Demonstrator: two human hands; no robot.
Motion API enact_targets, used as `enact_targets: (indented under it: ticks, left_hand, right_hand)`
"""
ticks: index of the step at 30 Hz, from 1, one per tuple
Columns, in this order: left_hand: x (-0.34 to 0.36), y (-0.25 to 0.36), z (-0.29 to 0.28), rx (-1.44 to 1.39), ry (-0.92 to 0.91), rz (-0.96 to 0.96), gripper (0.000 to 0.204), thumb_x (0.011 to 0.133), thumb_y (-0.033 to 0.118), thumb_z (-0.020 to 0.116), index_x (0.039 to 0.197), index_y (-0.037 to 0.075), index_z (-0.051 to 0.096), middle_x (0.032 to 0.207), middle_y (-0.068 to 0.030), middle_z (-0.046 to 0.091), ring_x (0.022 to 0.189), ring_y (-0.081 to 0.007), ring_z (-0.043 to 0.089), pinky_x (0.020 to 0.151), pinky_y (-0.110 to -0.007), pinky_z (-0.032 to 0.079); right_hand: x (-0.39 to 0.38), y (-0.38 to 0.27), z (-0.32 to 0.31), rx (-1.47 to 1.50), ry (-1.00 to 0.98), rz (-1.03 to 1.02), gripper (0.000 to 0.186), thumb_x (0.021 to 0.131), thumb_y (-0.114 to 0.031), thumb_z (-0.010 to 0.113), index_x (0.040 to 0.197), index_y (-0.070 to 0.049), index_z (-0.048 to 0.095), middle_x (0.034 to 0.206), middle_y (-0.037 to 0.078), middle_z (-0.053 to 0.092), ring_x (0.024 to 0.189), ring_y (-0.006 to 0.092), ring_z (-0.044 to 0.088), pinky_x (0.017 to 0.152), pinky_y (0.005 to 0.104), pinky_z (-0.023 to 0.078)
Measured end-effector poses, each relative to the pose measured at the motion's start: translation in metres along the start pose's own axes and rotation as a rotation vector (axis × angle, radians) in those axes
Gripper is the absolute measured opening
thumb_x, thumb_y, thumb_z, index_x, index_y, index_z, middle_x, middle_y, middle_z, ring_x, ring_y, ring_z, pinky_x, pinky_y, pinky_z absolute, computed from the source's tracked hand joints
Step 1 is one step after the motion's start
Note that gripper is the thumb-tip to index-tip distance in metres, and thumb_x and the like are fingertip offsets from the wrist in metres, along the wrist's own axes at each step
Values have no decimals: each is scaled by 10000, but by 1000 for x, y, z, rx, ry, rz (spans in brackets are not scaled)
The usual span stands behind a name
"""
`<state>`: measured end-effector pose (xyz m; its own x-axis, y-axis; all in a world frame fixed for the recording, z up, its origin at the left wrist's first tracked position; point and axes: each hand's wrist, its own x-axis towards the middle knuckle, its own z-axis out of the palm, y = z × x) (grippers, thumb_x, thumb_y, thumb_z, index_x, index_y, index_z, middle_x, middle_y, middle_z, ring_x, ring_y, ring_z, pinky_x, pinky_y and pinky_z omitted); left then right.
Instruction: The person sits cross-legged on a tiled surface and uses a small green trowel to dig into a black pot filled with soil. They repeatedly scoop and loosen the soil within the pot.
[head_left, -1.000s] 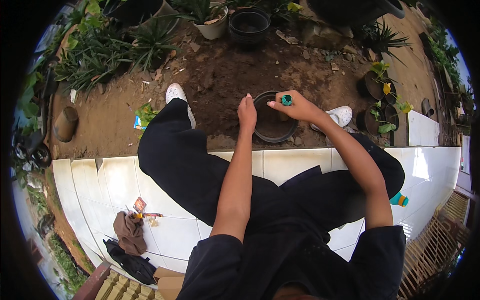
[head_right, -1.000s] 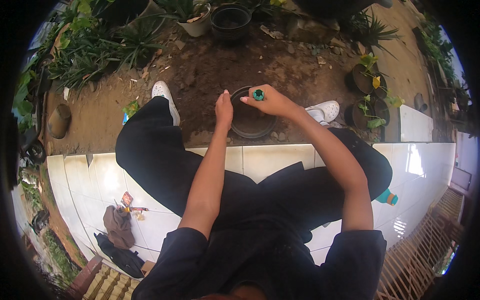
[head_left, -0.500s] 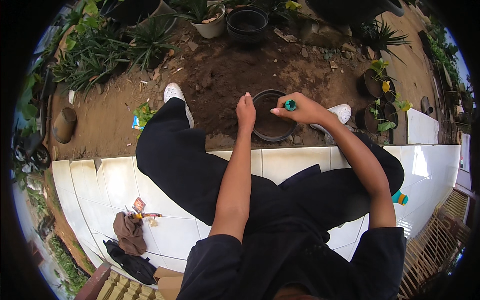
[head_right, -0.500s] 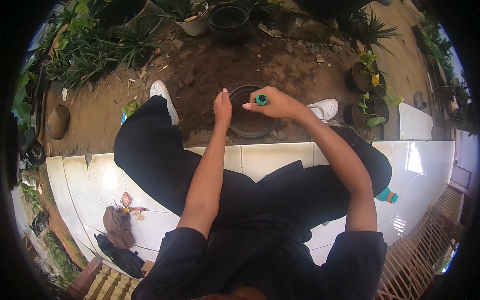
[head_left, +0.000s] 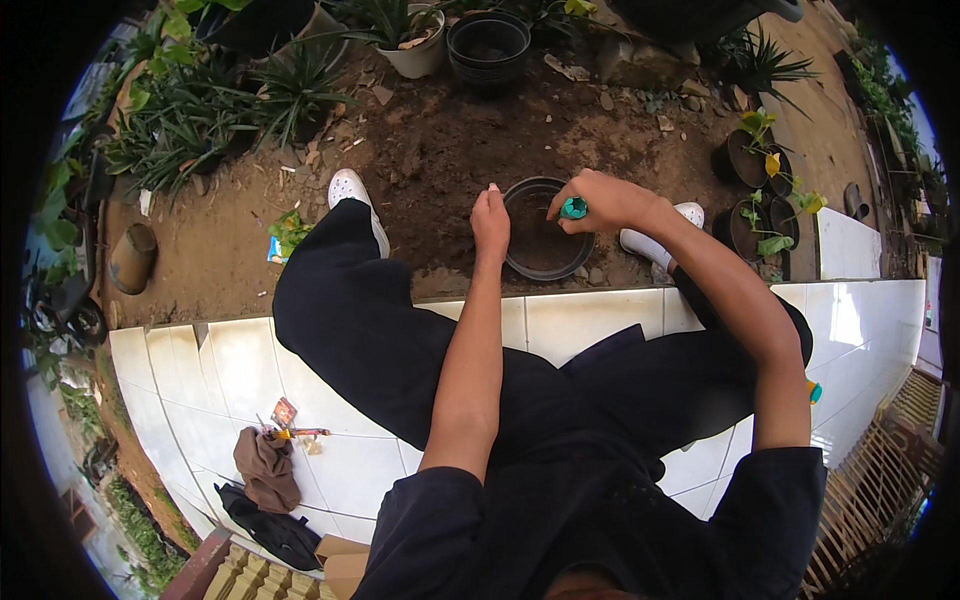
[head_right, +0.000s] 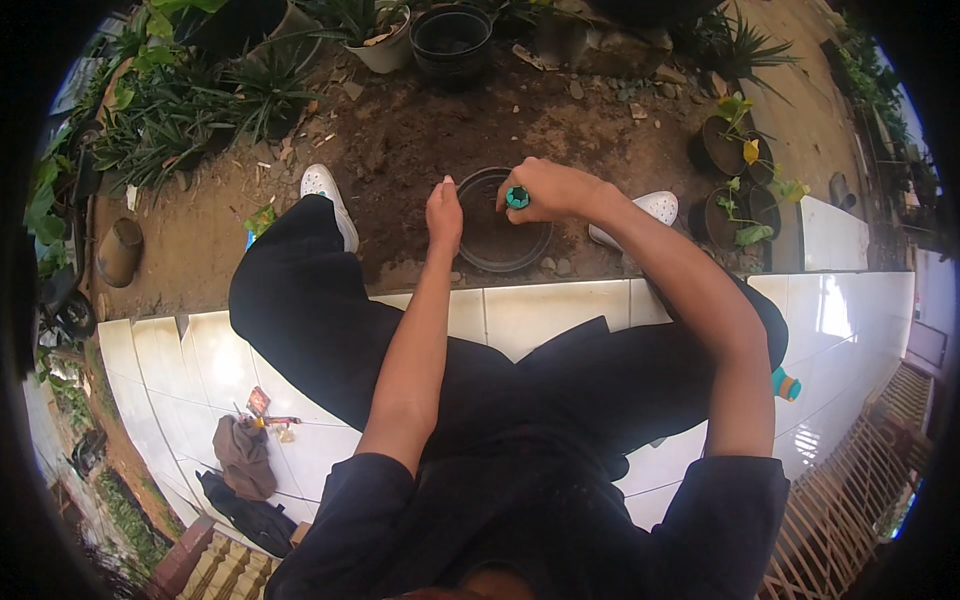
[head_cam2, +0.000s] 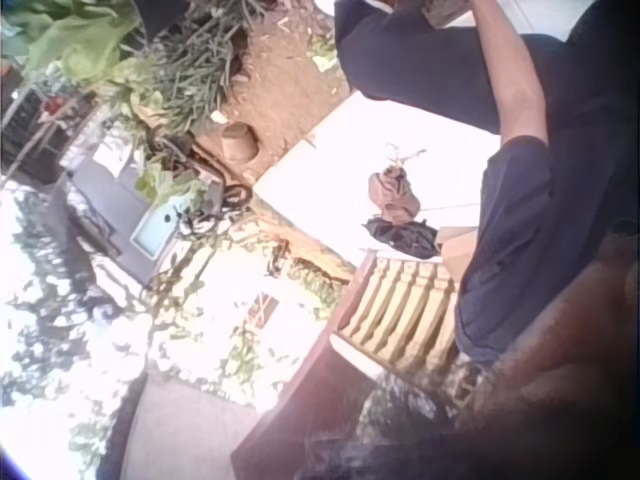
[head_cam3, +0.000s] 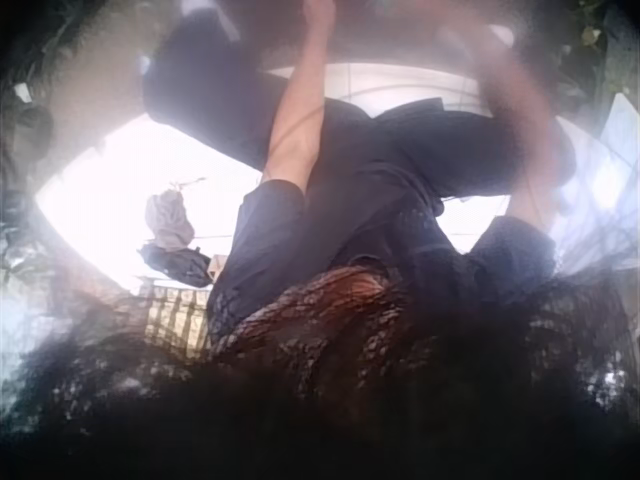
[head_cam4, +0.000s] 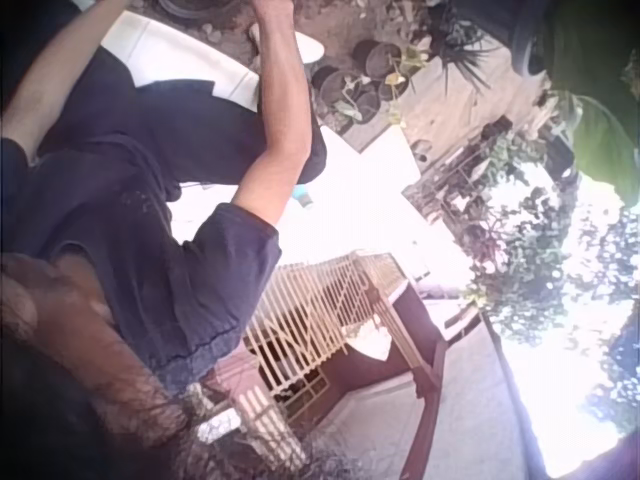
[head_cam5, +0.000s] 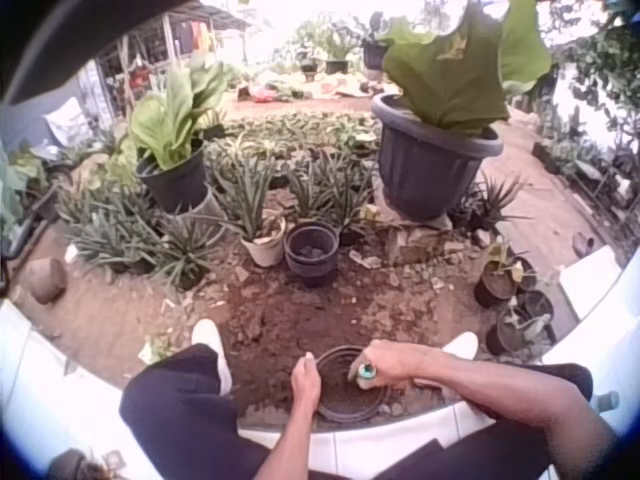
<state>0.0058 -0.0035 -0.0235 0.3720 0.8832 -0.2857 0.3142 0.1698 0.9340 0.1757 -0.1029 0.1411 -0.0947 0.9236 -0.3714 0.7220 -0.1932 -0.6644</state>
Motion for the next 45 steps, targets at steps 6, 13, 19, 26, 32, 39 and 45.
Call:
enact_targets:
  ticks: [6, 13, 19, 26, 32, 39, 45]
  left_hand:
    - [2, -6, -2, -18, 19, -4, 463, 1067, 367, 447, 924, -53, 579, 844, -223, 619, 787, -351, 582, 762, -440, 452]
    - [2, -4, 0, -22, 17, -8, 463, 1068, 363, 441, 923, -59, 567, 846, -232, 610, 793, -368, 574, 764, -448, 449]
    - [1, -1, -3, 15, -11, -40, 460, 1064, 379, 447, 939, -47, 569, 832, -179, 587, 783, -257, 533, 767, -404, 443]
    - [3, -6, -1, -32, -1, -23, 459, 1061, 374, 448, 939, -55, 558, 830, -209, 560, 777, -289, 521, 767, -417, 441]
    - [2, 0, -2, 6, -1, -28, 436, 1057, 360, 462, 935, -46, 565, 817, -201, 570, 760, -273, 518, 758, -409, 447]
    - [4, -3, -1, 43, 0, 12, 402, 1047, 336, 478, 955, -41, 583, 843, -234, 580, 763, -312, 518, 759, -407, 450]
    - [5, -7, -1, 41, 1, 47, 390, 1040, 322, 485, 963, -47, 586, 850, -257, 571, 753, -349, 497, 754, -428, 446]
  right_hand:
    - [2, -16, -12, -38, -72, -64, 303, 819, -113, 761, 1119, -69, 765, 1052, 139, 763, 984, 330, 715, 884, 398, 545]
    - [-19, 0, -9, -13, -134, -42, 429, 812, -110, 785, 1233, -63, 717, 955, 117, 761, 891, 253, 728, 846, 371, 549]
    - [-21, -14, -23, 304, -418, 359, 558, 804, -96, 741, 1347, -26, 634, 858, 124, 729, 703, 157, 707, 680, 342, 555]
    - [-6, -26, 9, -324, -194, 392, 444, 749, -89, 677, 1185, -6, 685, 993, 229, 734, 954, 349, 722, 822, 456, 565]
    - [39, -47, -6, -387, -210, 543, 384, 810, -159, 683, 1156, 6, 709, 1116, 237, 727, 1086, 368, 703, 905, 460, 570]
    - [58, -71, -28, -402, 65, 490, 421, 774, -215, 779, 1120, 12, 703, 1096, 230, 734, 1059, 369, 714, 905, 456, 572]
    - [58, -74, -24, -368, 116, 517, 423, 773, -213, 781, 1123, 10, 698, 1105, 220, 734, 1072, 366, 709, 907, 453, 573]
